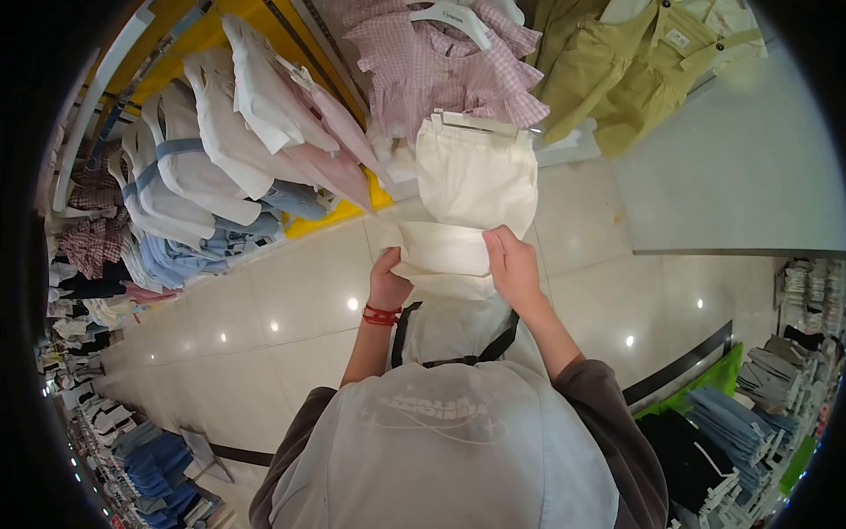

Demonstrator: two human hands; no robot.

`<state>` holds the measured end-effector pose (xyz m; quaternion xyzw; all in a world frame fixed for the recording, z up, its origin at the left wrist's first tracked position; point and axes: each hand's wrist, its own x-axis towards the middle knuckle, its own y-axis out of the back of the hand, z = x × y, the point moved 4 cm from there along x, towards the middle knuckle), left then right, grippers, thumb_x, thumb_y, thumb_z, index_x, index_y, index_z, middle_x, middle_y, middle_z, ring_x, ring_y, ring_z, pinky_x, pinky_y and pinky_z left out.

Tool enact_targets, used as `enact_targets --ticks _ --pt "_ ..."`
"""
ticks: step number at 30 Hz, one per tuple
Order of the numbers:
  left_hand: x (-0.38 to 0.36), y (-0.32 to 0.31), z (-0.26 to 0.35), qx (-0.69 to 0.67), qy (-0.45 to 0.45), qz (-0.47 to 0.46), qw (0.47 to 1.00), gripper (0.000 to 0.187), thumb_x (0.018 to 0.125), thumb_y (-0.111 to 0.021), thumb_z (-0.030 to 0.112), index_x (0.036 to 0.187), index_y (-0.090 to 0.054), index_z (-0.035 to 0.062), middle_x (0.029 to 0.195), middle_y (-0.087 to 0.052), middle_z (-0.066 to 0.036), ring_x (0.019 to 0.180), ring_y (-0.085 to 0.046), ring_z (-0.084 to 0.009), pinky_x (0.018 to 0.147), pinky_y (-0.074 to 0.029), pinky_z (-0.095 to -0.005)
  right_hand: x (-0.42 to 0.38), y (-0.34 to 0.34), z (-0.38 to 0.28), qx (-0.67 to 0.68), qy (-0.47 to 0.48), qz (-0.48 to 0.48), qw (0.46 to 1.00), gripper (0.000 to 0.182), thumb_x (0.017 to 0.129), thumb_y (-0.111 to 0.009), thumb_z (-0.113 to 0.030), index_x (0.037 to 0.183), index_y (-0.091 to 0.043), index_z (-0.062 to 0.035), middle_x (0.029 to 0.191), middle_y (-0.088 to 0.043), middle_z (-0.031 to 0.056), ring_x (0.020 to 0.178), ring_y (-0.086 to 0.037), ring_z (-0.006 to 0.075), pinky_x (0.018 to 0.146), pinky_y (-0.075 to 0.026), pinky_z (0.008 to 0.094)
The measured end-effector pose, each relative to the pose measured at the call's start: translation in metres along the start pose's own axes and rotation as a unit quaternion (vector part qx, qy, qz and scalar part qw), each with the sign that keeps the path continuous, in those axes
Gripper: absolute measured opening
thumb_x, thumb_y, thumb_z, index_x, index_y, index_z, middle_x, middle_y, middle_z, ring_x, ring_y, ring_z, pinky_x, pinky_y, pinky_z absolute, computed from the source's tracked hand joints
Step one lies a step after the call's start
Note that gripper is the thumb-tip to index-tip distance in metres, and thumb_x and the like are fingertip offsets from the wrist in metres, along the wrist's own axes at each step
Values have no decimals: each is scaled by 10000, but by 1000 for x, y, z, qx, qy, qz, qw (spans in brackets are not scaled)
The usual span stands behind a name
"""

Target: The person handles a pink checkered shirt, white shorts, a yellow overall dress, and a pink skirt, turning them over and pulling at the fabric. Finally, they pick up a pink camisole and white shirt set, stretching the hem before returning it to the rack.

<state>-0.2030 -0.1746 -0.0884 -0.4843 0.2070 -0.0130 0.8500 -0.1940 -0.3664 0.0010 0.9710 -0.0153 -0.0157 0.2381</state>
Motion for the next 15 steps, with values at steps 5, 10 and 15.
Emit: enact_targets --ticks 5,10,15 --pt "6 4 3 7 -21 31 999 392 903 -370 291 1204 -433 47 1147 -522 -107 1030 -524 -232 880 -421 -349 -6 -9 4 59 36 100 993 273 906 -427 -177 704 -469 2 502 -369 73 469 -350 110 446 -316 264" --pt "-3 -24 23 100 -92 37 990 351 921 -337 257 1181 -443 46 1120 -522 -90 1013 -526 -217 841 -447 -326 2 -7 13 146 36 113 982 261 898 -441 -160 696 -472 4 514 -380 24 526 -358 54 467 -315 241" --pt "-5 -40 57 522 -267 -5 810 237 842 -400 34 1059 -493 11 1017 -536 -101 868 -552 -197 743 -437 -267 10 10 -5 124 26 -7 992 166 833 -503 -82 679 -487 -23 550 -429 22 511 -402 86 483 -339 250"
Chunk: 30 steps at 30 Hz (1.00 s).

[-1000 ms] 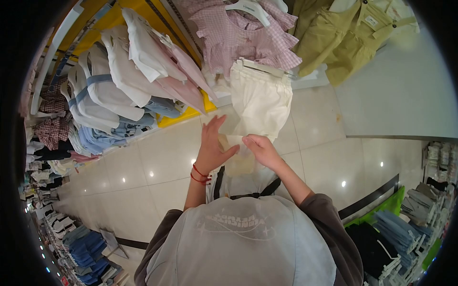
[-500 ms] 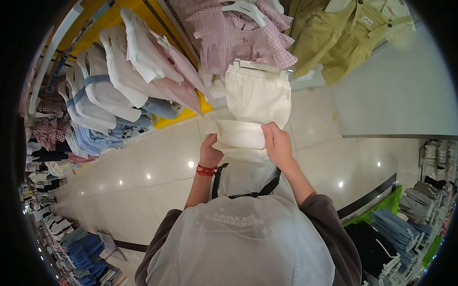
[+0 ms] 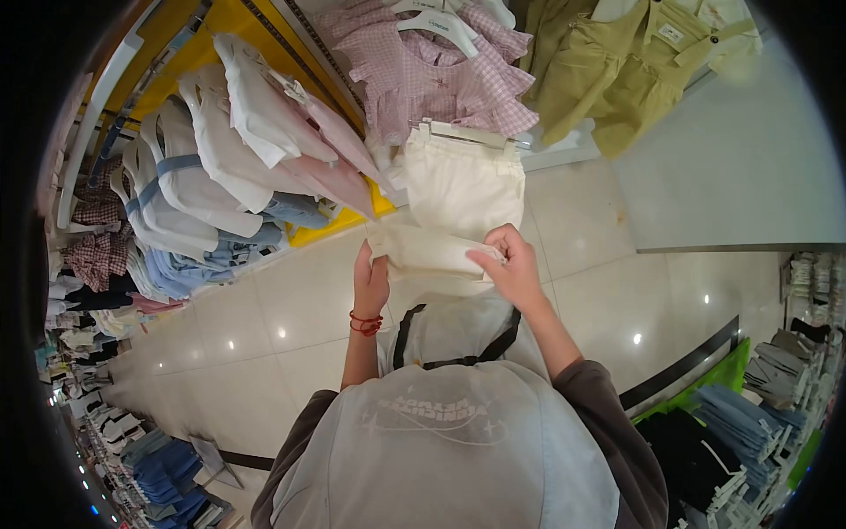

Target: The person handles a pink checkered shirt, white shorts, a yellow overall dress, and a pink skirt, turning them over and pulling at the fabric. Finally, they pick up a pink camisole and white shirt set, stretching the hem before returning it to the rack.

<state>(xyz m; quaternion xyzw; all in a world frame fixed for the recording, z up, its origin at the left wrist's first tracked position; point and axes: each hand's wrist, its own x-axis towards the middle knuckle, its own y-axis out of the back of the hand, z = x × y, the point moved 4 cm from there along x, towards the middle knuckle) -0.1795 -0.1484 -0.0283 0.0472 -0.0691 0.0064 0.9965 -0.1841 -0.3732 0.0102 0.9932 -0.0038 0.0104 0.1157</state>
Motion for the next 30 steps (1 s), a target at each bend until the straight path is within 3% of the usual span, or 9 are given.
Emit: enact_targets --ticks 1,4,7,10,13,22,25,28,30 --pt "1 2 0 156 -92 -37 983 243 816 -403 -10 1037 -501 6 1005 -534 -111 847 -553 -205 734 -432 -264 0 2 -2 -1 -26 -45 999 140 807 -521 -51 673 -488 -29 561 -433 26 515 -420 104 490 -347 256" --pt "-4 9 -16 141 37 -5 989 249 816 -386 -21 1032 -504 15 972 -525 -96 845 -533 -189 725 -426 -282 -8 4 1 -186 123 -109 969 112 641 -572 7 624 -479 -54 595 -424 38 581 -450 187 537 -366 285" --pt "-12 9 -32 117 165 30 979 258 816 -369 -32 1027 -507 25 938 -515 -81 842 -514 -173 717 -421 -299 -23 -1 3 -245 358 -25 901 142 503 -567 -17 567 -458 -82 603 -394 41 632 -437 232 576 -366 307" --pt "-24 8 -76 -317 229 189 901 239 870 -372 53 1072 -499 67 984 -541 -50 915 -524 -184 784 -427 -309 -39 -18 14 -200 379 -50 902 153 475 -566 -42 533 -439 -104 601 -401 30 611 -430 219 577 -357 310" --pt "-31 7 -102 -496 249 191 810 235 908 -406 181 1116 -474 94 1079 -536 -42 983 -529 -198 830 -455 -335 -47 -24 19 -163 377 -70 909 175 467 -553 9 526 -420 -89 580 -363 54 582 -407 242 541 -335 336" --pt "-33 4 -107 -599 295 165 726 319 927 -306 174 1156 -452 6 1180 -492 -113 1043 -504 -247 940 -391 -360 -50 -18 47 -176 282 -101 938 185 516 -570 25 588 -429 -72 633 -433 53 619 -453 237 576 -376 317" --pt "-42 21 -146 -522 277 171 788 295 905 -307 135 1128 -460 15 1121 -523 -116 1006 -528 -257 893 -433 -358 -53 -30 66 -105 65 -245 962 149 637 -584 28 714 -485 -52 719 -489 74 664 -491 229 623 -414 315" --pt "-59 45 -160 -290 315 278 860 287 847 -341 75 1112 -445 35 964 -546 -126 870 -558 -234 766 -472 -335 -50 -18 91 -82 -33 -257 962 238 731 -618 -53 931 -490 -36 833 -522 67 717 -518 184 679 -444 307" --pt "-82 66 -199 -79 367 255 891 327 806 -363 50 1127 -424 29 899 -551 -126 795 -562 -230 696 -470 -322 -32 3 120 -53 -64 -134 987 416 724 -659 -108 1062 -429 -32 928 -509 73 767 -513 159 703 -447 301"
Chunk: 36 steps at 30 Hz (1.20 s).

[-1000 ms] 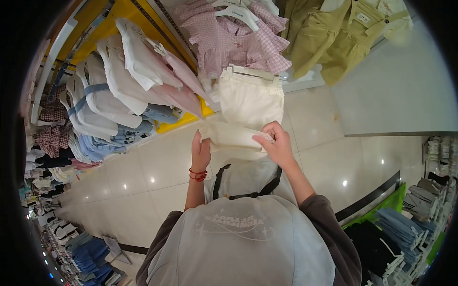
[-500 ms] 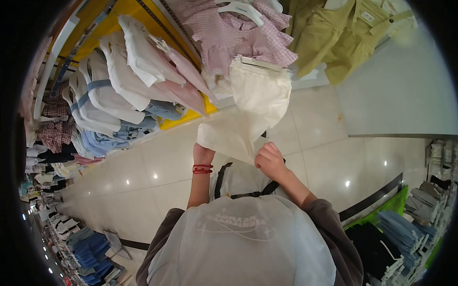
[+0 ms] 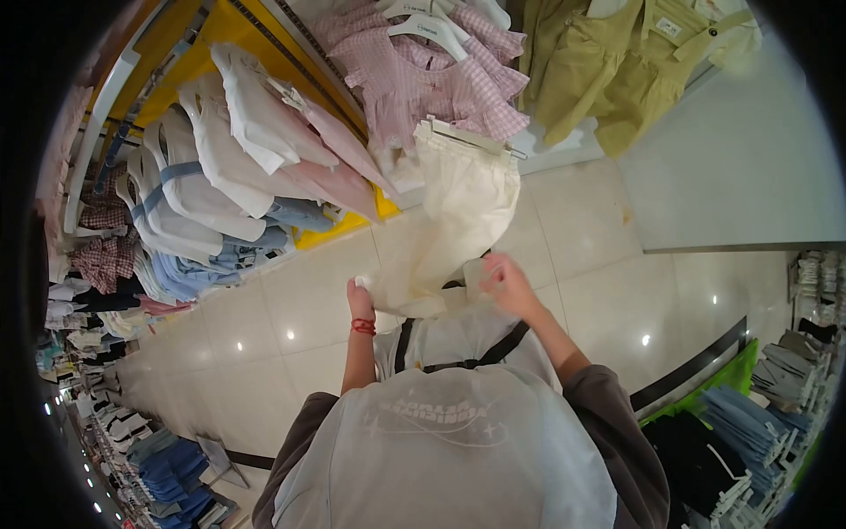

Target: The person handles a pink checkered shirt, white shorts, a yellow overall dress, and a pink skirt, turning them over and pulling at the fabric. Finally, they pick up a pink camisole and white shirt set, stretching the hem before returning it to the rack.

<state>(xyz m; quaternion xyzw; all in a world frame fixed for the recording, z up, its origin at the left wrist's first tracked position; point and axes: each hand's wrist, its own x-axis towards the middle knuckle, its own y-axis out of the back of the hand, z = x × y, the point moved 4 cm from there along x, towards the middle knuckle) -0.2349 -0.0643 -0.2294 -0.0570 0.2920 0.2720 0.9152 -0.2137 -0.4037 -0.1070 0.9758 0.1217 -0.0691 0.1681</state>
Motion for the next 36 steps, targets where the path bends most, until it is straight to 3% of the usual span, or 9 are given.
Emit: enact_targets --ticks 6,9,12,15,20,24,28,33,36 --pt "3 30 -67 309 -81 -18 948 444 719 -521 30 1141 -390 -10 846 -544 -148 746 -547 -250 673 -454 -328 108 53 77 0 -139 211 967 818 631 -756 -159 1255 -239 -48 1214 -385 153 1027 -466 207 780 -450 336" --pt "-5 27 -67 304 -87 -52 947 494 698 -591 60 1135 -383 -41 963 -511 -182 876 -521 -272 762 -439 -351 169 41 109 -8 3 227 974 715 660 -736 -202 1217 -324 -26 1147 -473 155 970 -515 234 803 -442 329" --pt "-15 -1 -30 334 -138 -90 928 610 671 -672 125 1160 -360 -66 1090 -454 -209 1011 -465 -299 851 -405 -372 199 27 109 -28 -101 237 966 507 716 -682 -264 1078 -452 5 948 -579 165 821 -571 249 733 -456 331" --pt "-32 -47 21 376 -251 -124 883 802 613 -757 209 1213 -315 -88 1161 -432 -220 1078 -435 -327 896 -382 -392 189 -14 66 -47 -184 119 975 390 754 -627 -313 923 -511 19 748 -594 158 702 -588 272 654 -455 362" --pt "-37 -148 88 245 -344 -247 872 752 657 -736 225 1224 -334 -62 1168 -448 -177 1080 -447 -297 905 -371 -376 140 -95 -12 63 13 -33 997 320 776 -603 -262 913 -514 14 826 -579 182 777 -586 294 669 -453 365" --pt "19 -112 47 132 -128 -224 957 523 775 -618 200 1197 -398 -18 1113 -497 -127 1023 -496 -255 866 -402 -357 125 -97 -60 -34 274 -54 960 280 782 -595 -176 984 -534 8 1010 -580 152 896 -582 242 746 -459 323" --pt "15 -113 67 -175 122 -162 964 321 885 -425 203 1142 -492 21 1063 -567 -97 957 -559 -222 828 -451 -366 137 -96 -2 151 6 -241 959 251 780 -577 -115 1008 -543 -14 967 -602 102 826 -578 147 746 -462 289" --pt "9 -107 82 -145 190 -278 930 387 895 -341 217 1195 -439 -8 1168 -521 -118 1049 -521 -228 897 -425 -354 152 -62 33 135 -92 -61 985 309 763 -577 -100 1058 -513 -34 1067 -551 115 934 -555 224 780 -453 313" --pt "5 -101 75 -73 195 -280 937 388 891 -365 224 1192 -447 -8 1147 -534 -112 1034 -530 -212 890 -429 -335 165 -64 16 56 92 29 994 419 762 -571 -118 1152 -439 -45 1230 -413 142 1103 -435 267 889 -385 353"
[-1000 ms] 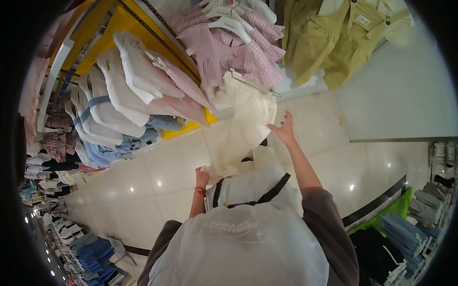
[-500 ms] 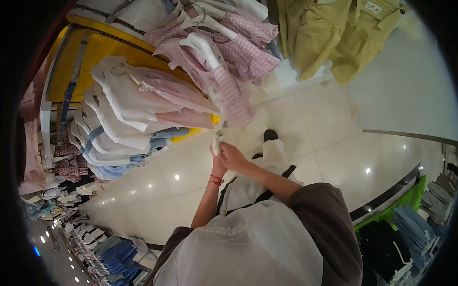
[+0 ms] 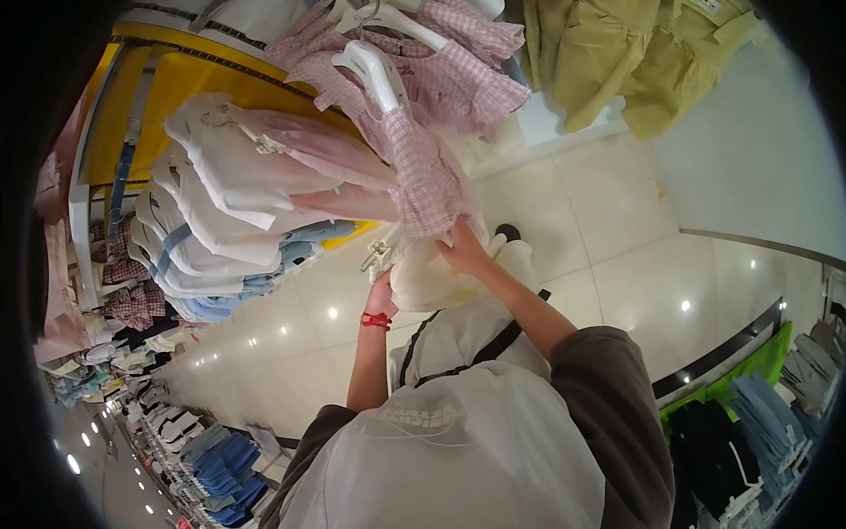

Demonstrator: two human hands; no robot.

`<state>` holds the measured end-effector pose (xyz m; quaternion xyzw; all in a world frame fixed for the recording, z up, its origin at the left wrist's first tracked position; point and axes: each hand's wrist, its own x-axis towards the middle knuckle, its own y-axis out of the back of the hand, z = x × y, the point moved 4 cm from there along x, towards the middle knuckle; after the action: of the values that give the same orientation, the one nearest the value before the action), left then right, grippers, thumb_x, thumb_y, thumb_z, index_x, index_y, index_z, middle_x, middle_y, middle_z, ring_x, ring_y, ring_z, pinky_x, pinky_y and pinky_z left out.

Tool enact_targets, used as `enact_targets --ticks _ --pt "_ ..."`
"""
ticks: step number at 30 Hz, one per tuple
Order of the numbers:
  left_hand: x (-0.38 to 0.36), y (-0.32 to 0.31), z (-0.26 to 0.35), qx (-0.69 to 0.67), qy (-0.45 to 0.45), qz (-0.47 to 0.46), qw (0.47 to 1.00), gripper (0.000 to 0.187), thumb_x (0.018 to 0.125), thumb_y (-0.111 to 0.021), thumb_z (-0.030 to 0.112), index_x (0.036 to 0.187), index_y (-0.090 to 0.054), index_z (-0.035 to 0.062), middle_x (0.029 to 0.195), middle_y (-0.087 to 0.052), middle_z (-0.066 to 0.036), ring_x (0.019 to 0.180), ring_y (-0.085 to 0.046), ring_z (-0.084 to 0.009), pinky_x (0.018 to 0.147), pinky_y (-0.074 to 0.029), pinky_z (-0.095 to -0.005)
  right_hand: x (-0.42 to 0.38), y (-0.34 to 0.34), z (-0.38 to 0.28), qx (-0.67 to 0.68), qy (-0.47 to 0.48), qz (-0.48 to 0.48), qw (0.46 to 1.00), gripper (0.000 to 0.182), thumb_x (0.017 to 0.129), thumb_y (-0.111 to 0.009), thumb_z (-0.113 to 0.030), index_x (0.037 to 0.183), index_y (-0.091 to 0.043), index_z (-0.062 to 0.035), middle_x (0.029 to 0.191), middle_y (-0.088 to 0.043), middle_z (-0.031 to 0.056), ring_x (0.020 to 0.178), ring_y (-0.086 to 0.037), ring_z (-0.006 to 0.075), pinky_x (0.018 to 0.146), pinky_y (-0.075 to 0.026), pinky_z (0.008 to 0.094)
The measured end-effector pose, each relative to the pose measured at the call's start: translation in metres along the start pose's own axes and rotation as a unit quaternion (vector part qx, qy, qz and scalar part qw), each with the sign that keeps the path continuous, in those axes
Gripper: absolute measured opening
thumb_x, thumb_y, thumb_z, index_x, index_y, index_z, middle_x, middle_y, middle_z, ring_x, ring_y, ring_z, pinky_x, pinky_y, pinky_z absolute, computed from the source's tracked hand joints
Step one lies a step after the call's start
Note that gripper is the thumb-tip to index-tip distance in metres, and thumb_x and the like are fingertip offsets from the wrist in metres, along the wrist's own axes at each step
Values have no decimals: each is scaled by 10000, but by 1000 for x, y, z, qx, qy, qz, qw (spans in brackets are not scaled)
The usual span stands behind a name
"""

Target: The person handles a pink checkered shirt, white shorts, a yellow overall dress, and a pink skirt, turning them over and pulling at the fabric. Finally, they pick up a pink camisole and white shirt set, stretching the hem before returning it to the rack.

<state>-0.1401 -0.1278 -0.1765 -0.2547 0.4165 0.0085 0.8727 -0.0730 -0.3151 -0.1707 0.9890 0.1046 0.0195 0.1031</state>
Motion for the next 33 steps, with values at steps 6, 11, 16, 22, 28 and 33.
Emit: enact_targets --ticks 6,11,16,22,28,33 --pt "-7 10 -2 41 -8 35 999 376 894 -391 216 1189 -460 -7 1124 -549 -100 1012 -539 -192 872 -430 -304 45 -2 32 -194 57 30 979 518 798 -539 -195 1275 -374 -80 1320 -327 171 1226 -286 349 1024 -184 443" --pt "-8 32 15 135 -80 38 987 371 884 -441 211 1179 -472 -13 1117 -550 -98 1000 -539 -179 853 -427 -282 77 24 29 155 40 191 968 651 788 -610 -291 1307 -286 -69 1242 -367 151 1140 -367 270 926 -352 372" --pt "-55 9 59 144 -48 53 987 352 881 -460 221 1143 -488 -12 1062 -570 -79 942 -558 -159 803 -453 -282 62 48 -24 218 -73 16 973 560 792 -615 -276 1251 -381 -55 1151 -473 119 1038 -469 189 858 -413 297" --pt "-70 9 70 76 -11 -24 997 397 885 -472 224 1202 -447 -13 1122 -541 -73 991 -526 -138 829 -424 -255 70 11 17 -57 -28 -207 976 453 797 -587 -235 1166 -479 4 1162 -497 117 1050 -471 196 863 -406 291" --pt "-60 27 92 211 -263 163 927 361 863 -518 223 1113 -451 -29 1025 -534 -83 901 -515 -162 799 -414 -265 23 24 -62 -142 -160 -275 937 467 724 -663 -338 992 -556 28 793 -574 123 701 -539 192 634 -438 303" --pt "-57 6 85 429 -505 322 676 419 770 -654 198 1045 -424 -19 852 -474 -60 716 -469 -144 667 -426 -296 9 28 -68 -113 -125 -253 953 382 772 -626 -264 1013 -538 20 684 -538 61 520 -486 111 457 -398 272"
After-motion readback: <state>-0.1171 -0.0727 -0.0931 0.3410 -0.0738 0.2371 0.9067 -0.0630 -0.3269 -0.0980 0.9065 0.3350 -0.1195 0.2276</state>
